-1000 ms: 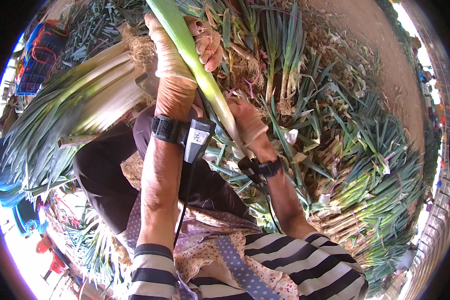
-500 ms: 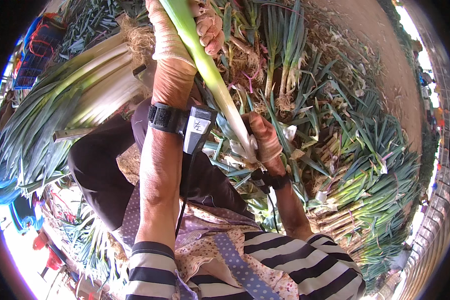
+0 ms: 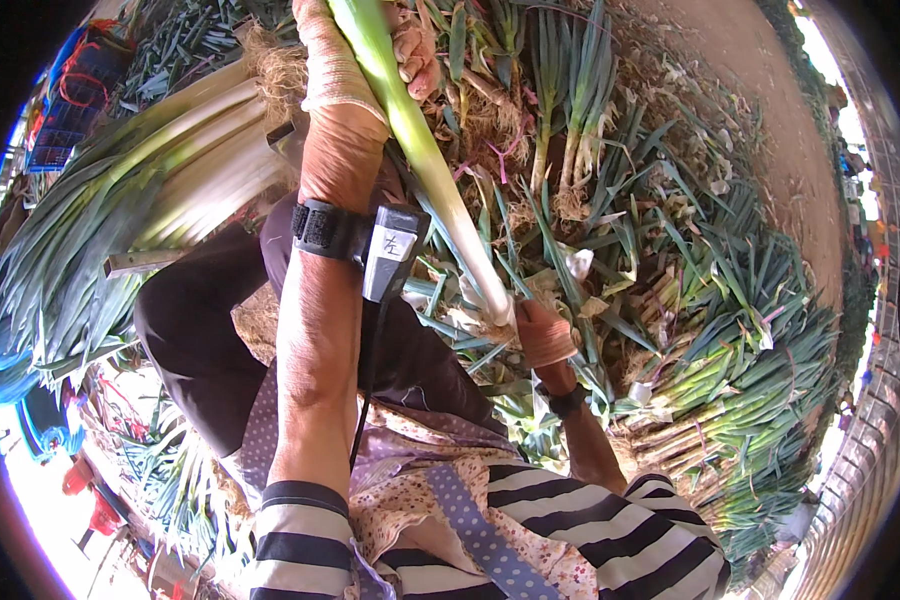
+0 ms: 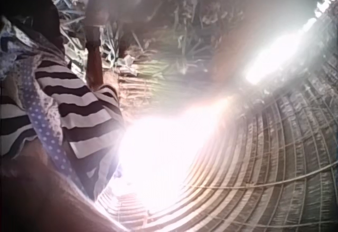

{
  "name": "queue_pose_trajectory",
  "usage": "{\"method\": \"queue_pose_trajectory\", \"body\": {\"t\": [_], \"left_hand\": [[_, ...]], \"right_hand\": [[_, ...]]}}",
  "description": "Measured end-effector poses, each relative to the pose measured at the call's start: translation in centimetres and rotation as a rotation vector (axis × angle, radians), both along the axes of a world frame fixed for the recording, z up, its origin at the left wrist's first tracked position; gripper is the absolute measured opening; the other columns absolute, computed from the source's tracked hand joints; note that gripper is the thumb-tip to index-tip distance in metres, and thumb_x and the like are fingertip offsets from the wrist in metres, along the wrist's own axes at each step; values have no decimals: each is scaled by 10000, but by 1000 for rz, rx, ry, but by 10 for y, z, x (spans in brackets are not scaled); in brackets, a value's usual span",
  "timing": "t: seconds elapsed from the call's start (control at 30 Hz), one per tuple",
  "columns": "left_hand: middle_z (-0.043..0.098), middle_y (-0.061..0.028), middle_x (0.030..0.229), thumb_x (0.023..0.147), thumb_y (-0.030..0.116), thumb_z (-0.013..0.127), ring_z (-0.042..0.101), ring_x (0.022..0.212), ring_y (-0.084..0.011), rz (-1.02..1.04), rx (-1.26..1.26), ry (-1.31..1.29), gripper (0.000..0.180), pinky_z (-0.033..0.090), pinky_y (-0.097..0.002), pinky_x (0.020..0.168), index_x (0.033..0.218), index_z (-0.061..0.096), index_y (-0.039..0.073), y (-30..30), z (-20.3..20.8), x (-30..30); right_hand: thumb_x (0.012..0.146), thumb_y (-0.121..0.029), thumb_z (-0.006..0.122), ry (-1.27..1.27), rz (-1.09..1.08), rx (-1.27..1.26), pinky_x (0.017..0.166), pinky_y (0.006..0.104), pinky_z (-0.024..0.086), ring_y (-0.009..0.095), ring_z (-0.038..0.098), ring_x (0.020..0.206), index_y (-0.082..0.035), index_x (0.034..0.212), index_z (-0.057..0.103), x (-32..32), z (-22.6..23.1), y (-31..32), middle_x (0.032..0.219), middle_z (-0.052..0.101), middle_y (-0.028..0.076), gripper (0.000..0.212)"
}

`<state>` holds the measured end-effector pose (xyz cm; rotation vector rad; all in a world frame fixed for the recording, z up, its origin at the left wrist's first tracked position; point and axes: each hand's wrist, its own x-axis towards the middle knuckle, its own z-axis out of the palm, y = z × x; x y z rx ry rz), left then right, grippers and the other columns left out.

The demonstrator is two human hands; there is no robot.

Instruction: Peeling and cleaning green onions or leeks by hand.

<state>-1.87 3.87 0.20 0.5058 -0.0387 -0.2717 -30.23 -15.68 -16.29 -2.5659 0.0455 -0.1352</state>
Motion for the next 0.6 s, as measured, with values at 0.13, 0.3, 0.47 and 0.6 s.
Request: {"method": "queue_pose_trajectory", "body": {"t": [0.13,0.3,0.47,0.6], "left_hand": [[386,-31,474,793,768,377,375,384,-177,22,23,-64,688,320,-298,312,666,489,102,0,-6,1],[407,-43,512,801,760,338,385,433,-187,38,44,-48,703,330,-302,371,691,496,84,3,-6,5],[427,-55,551,809,751,299,394,481,-197,58,68,-16,721,339,-307,431,716,504,66,14,-11,10],[468,-65,591,816,732,272,425,523,-212,184,200,134,724,364,-327,490,758,527,57,0,-16,13]], "right_hand": [[867,-265,560,571,-161,-206,608,438,502,315,649,737,-145,1003,631,-32,-34,-23,778,660,130,195],[874,-244,541,859,-305,-285,705,437,508,317,653,833,-147,1021,634,-59,-66,-55,892,677,144,199],[887,-291,582,22,-367,363,713,329,500,237,657,806,-80,1076,619,-10,-6,-52,926,678,104,286],[884,-337,612,-184,-471,825,662,291,501,182,636,739,-24,1100,600,46,61,-20,903,661,65,381]]}}
